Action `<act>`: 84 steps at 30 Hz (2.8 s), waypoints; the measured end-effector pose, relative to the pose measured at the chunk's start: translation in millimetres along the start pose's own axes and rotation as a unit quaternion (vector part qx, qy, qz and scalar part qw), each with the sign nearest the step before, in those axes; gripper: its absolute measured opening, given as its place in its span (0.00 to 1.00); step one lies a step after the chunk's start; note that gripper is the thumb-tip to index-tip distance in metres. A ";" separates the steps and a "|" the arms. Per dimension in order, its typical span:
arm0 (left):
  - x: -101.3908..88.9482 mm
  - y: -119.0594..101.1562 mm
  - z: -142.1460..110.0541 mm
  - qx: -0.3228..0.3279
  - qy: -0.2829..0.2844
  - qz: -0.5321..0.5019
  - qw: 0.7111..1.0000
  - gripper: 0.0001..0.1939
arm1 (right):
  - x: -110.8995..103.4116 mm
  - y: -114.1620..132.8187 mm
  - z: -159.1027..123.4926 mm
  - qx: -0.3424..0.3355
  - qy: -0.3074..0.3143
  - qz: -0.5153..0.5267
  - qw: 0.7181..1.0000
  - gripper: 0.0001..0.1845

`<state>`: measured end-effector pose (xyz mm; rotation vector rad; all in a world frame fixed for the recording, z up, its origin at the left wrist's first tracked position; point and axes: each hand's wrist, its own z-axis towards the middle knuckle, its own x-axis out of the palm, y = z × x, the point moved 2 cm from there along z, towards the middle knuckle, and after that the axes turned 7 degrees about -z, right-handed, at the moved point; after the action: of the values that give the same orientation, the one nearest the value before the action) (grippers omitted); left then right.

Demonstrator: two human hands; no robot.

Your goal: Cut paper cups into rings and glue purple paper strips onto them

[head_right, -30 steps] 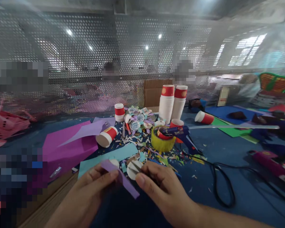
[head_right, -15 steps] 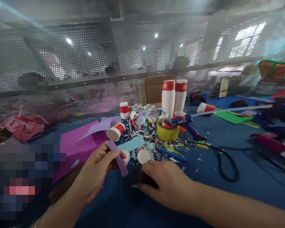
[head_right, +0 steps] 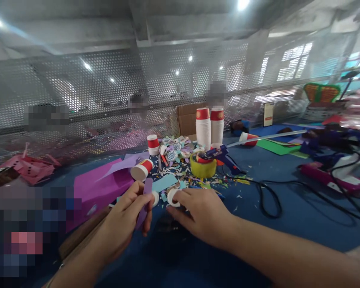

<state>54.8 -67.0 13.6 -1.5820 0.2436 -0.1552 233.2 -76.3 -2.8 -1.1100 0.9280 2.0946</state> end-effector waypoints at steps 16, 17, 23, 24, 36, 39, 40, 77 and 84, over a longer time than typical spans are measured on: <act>4.3 6.1 -4.6 -0.060 0.219 0.068 0.971 0.13 | -2.8 -15.4 8.8 0.079 -0.095 0.255 0.959 0.16; 2.1 6.2 -4.4 -0.072 0.231 0.066 0.968 0.13 | -2.1 -16.2 8.6 0.078 -0.094 0.259 0.958 0.16; 0.5 3.3 -0.6 -0.042 0.218 0.129 0.966 0.18 | -2.3 -16.6 7.9 0.070 -0.074 0.271 0.957 0.16; 1.5 2.6 1.0 -0.017 0.201 0.130 0.971 0.19 | -2.8 -16.5 8.2 0.068 -0.074 0.270 0.957 0.15; 6.1 6.5 7.1 -0.019 0.059 -0.067 0.996 0.13 | 3.7 -10.3 11.1 0.096 -0.022 0.336 0.937 0.14; 8.8 2.3 6.4 0.015 -0.017 -0.163 0.986 0.10 | 7.9 -4.7 10.6 0.098 0.028 0.351 0.931 0.13; 9.8 1.9 6.0 0.016 -0.037 -0.190 0.981 0.09 | 9.0 -2.7 10.2 0.091 0.044 0.352 0.930 0.13; -20.8 8.1 19.8 0.023 -0.187 -0.211 0.959 0.19 | -1.0 -8.3 6.0 -0.051 0.183 0.068 0.979 0.02; -20.9 9.9 18.4 0.030 -0.198 -0.244 0.949 0.17 | 0.9 -16.1 9.5 0.065 0.161 0.199 0.965 0.07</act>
<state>38.6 -44.1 4.3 -1.5502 -0.4691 -0.2198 240.6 -59.2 -4.6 -1.3033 1.5321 2.1515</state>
